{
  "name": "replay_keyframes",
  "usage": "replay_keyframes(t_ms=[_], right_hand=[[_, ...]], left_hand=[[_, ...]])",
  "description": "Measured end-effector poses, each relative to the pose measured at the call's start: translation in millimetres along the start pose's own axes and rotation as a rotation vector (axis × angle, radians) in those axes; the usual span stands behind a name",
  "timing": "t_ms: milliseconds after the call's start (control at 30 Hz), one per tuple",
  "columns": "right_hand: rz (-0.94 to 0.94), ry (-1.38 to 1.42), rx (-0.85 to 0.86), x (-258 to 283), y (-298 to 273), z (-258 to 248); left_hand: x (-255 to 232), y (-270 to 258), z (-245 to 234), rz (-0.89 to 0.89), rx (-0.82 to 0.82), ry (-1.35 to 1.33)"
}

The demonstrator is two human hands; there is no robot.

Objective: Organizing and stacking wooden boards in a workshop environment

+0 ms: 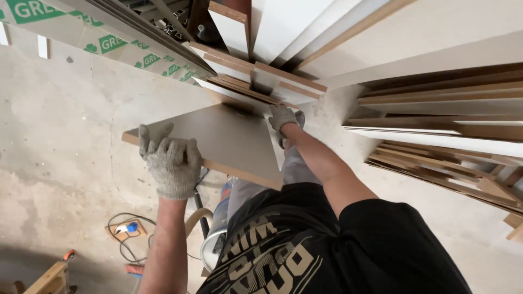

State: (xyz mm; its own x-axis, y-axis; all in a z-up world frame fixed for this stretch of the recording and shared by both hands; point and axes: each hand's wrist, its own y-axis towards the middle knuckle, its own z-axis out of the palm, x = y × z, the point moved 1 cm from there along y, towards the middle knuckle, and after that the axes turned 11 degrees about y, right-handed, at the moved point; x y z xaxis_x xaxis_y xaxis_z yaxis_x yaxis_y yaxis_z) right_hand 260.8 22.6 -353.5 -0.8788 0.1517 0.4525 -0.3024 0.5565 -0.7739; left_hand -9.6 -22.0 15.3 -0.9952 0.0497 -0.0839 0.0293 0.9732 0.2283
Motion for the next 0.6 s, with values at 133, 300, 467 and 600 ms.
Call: replay_keyframes(t_ms=[133, 300, 467, 600], right_hand=[[0.136, 0.027, -0.032, -4, 45, 31], [0.141, -0.069, -0.048, 17, 38, 33], [-0.085, -0.16, -0.263, 17, 58, 46], [-0.359, -0.25, -0.289, 9, 72, 73]], left_hand=[[-3, -3, -1, -0.008, -0.025, -0.051], [-5, 3, -8, -0.031, -0.055, -0.072], [-3, -4, -14, 0.013, -0.056, -0.064], [0, -18, -7, -0.041, -0.052, -0.098]])
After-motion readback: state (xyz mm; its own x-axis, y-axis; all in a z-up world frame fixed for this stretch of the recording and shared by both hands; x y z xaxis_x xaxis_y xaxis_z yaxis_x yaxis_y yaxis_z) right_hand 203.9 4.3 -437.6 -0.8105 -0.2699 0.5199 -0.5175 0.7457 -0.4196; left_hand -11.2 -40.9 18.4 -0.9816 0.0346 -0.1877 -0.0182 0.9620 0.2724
